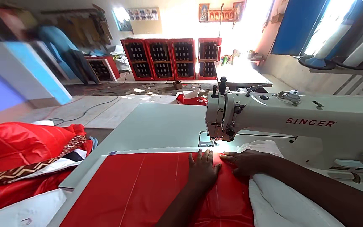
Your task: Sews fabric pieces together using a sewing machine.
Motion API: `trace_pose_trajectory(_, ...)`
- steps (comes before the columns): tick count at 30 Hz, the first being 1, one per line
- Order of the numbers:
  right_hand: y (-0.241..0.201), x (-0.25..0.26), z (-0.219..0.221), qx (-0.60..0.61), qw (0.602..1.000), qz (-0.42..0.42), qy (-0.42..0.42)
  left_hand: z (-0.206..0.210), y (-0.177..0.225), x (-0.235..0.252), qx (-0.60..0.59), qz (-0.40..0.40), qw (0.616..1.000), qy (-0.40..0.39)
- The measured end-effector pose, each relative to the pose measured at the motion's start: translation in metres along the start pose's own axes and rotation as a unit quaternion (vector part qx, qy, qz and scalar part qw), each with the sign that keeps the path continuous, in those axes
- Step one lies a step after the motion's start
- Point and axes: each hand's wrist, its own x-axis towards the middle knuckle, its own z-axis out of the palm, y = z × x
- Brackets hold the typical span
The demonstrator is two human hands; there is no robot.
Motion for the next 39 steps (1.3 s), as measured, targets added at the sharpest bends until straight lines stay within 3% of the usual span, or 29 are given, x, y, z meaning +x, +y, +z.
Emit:
trace_pose_trajectory(7,0.0,0.002,-0.004,0.076,0.997,-0.013,0.001,-0.009,-0.012,0.001,0.003,-0.01,0.999,-0.031)
trace_pose_trajectory(13,0.004,0.022,-0.01,-0.017,0.998,-0.014,0.05,-0.011,-0.012,0.008,0.006,-0.006,0.999,-0.031)
trace_pose_trajectory(24,0.008,0.029,-0.019,0.005,1.0,0.022,0.015,-0.016,-0.01,0.022,0.011,-0.02,0.998,-0.066)
trace_pose_trajectory(39,0.014,0.039,-0.01,-0.015,0.998,0.045,0.047,-0.015,-0.011,0.035,0.01,-0.016,0.999,-0.048)
